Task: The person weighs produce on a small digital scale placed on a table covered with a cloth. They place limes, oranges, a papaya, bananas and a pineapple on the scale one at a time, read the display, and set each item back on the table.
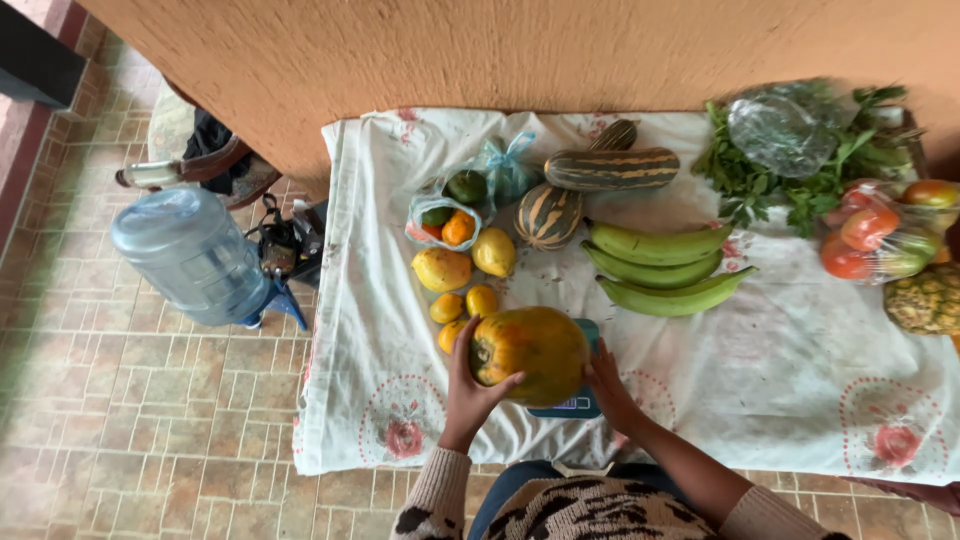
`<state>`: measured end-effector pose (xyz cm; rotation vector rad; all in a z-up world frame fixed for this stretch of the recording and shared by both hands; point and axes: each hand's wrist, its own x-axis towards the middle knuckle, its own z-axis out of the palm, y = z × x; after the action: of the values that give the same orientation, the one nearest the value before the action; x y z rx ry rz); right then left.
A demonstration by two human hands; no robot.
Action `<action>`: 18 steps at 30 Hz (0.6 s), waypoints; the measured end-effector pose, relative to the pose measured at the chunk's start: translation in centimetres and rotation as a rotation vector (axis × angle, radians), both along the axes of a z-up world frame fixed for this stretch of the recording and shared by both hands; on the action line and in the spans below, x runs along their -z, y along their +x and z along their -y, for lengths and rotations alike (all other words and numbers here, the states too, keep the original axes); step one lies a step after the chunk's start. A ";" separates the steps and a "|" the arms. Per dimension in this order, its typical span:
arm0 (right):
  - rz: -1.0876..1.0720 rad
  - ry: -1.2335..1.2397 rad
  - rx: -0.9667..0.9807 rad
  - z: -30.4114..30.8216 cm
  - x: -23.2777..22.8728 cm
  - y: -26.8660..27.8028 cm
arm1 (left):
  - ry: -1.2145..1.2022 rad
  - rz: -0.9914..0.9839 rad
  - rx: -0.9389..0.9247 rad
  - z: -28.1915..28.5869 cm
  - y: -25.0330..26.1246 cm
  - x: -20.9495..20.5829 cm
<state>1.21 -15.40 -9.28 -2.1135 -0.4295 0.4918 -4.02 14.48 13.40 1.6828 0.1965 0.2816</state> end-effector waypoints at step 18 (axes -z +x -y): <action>0.255 0.067 0.163 -6.1 -11.8 -0.1 | -0.336 -0.265 -0.080 -6.0 -1.8 2.0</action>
<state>1.07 -9.30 2.52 -2.1322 -0.4076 0.1121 -5.82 20.53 11.37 1.3757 0.4829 0.0776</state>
